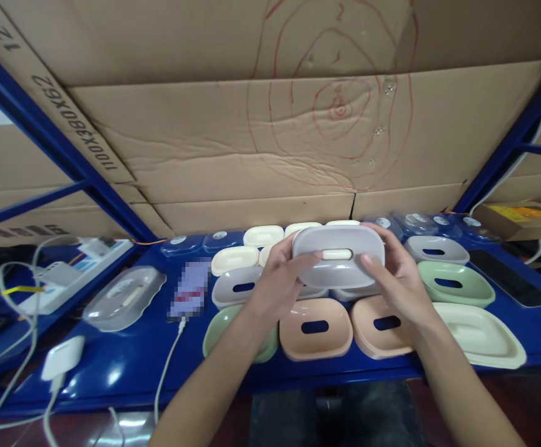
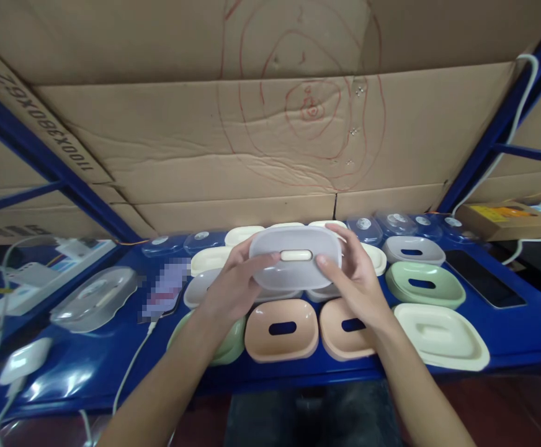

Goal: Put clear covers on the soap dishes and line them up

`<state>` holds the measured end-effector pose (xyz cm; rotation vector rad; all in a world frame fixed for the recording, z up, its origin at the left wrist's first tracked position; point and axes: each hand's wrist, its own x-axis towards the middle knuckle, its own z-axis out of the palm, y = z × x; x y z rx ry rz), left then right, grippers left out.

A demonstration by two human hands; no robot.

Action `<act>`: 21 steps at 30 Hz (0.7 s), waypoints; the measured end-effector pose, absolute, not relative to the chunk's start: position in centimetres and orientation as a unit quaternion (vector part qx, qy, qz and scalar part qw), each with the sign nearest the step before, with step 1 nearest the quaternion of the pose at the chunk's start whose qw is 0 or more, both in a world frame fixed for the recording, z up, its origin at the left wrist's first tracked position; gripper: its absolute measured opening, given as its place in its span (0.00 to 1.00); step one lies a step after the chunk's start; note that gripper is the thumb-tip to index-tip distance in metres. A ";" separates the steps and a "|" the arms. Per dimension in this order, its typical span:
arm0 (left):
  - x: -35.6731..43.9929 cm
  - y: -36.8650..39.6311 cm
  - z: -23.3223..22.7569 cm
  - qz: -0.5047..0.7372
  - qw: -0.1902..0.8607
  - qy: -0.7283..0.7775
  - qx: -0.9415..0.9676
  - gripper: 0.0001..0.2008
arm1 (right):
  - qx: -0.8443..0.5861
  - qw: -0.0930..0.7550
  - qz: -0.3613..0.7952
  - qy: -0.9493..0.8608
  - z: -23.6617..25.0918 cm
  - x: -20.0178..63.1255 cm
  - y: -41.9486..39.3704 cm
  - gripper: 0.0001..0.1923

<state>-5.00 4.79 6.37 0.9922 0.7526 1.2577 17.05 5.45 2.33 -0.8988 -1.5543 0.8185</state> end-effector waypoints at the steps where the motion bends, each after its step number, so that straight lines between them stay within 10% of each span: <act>1: -4.9 4.7 6.4 0.553 0.627 0.328 0.440 0.25 | -0.384 0.557 0.366 -0.639 2.3 17.1 5.6 0.28; 14: -5.7 5.6 6.4 0.541 0.675 0.369 0.340 0.24 | -0.449 0.548 0.256 -0.658 5.0 23.1 3.5 0.20; 21: -5.8 5.8 6.8 0.564 0.695 0.336 0.293 0.24 | -0.564 0.200 0.080 -0.797 5.0 33.7 -1.8 0.24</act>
